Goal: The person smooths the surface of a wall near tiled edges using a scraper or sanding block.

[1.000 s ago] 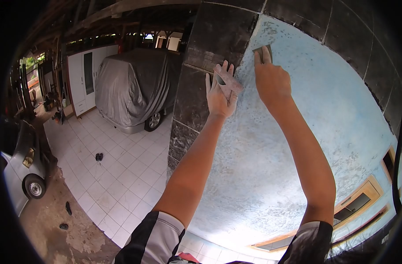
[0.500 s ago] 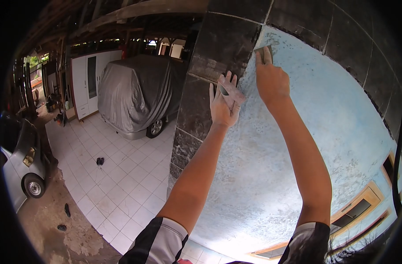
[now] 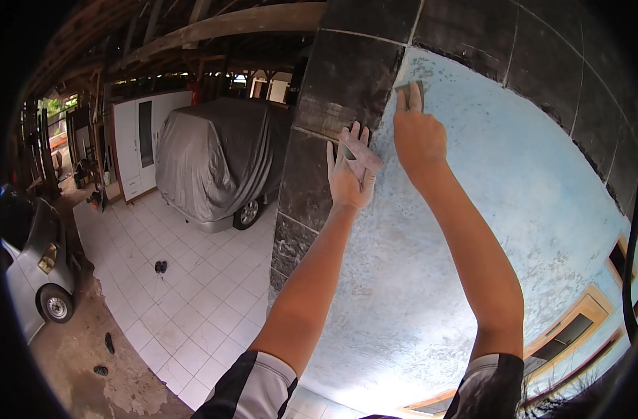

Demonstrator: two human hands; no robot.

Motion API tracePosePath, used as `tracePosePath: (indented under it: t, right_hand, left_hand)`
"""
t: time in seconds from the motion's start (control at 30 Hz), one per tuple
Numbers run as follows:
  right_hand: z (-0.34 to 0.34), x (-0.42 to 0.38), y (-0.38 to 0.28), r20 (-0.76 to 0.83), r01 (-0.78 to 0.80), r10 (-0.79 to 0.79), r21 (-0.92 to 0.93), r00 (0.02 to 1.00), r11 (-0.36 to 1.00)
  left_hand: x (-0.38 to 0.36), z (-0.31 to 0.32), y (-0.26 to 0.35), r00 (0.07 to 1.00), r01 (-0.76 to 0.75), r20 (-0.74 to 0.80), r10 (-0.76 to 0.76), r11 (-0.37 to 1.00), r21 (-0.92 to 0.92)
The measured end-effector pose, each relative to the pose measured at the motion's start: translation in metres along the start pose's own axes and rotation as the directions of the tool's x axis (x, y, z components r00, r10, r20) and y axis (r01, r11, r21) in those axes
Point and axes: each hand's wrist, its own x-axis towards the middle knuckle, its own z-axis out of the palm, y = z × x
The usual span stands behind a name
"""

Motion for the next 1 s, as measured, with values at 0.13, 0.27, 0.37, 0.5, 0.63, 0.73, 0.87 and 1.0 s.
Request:
tracePosePath:
  t: [0.13, 0.27, 0.37, 0.5, 0.63, 0.73, 0.87, 1.0]
  right_hand:
    - [-0.005, 0.005, 0.003, -0.016, 0.045, -0.046, -0.019, 0.999, 0.999]
    - [-0.006, -0.001, 0.007, 0.022, 0.067, -0.066, -0.025, 0.998, 0.997]
    - [-0.001, 0.007, 0.014, -0.06, 0.097, -0.096, 0.009, 0.994, 0.995]
    - [-0.01, -0.004, 0.004, -0.009, 0.055, -0.055, -0.006, 0.998, 0.998]
    - [-0.011, -0.009, 0.002, 0.049, 0.049, -0.048, -0.011, 0.998, 0.999]
    - [-0.004, -0.013, 0.007, 0.028, 0.061, -0.061, 0.006, 0.998, 0.998]
    - [-0.008, -0.03, 0.029, 0.06, 0.044, -0.044, 0.012, 0.997, 0.999]
    - [-0.007, -0.015, 0.073, -0.094, -0.083, 0.084, 0.02, 0.992, 0.996]
  left_hand:
    - [0.001, 0.002, 0.0, 1.0, -0.004, -0.01, 0.004, 1.0, -0.019]
    - [0.001, 0.001, 0.001, 1.0, -0.004, -0.02, 0.004, 1.0, -0.015]
    - [-0.001, 0.005, -0.003, 1.0, 0.008, -0.013, -0.008, 1.0, -0.02]
    - [0.003, 0.003, -0.002, 1.0, 0.001, -0.017, -0.002, 0.999, -0.052]
    - [0.002, 0.002, -0.001, 1.0, 0.016, -0.012, -0.017, 0.998, -0.064]
    - [0.0, 0.002, 0.001, 1.0, 0.007, -0.027, -0.009, 0.998, -0.058]
    - [0.002, 0.002, 0.0, 1.0, -0.009, -0.028, 0.009, 1.0, -0.016]
    - [0.003, -0.005, 0.007, 0.999, 0.015, -0.029, -0.017, 0.997, -0.071]
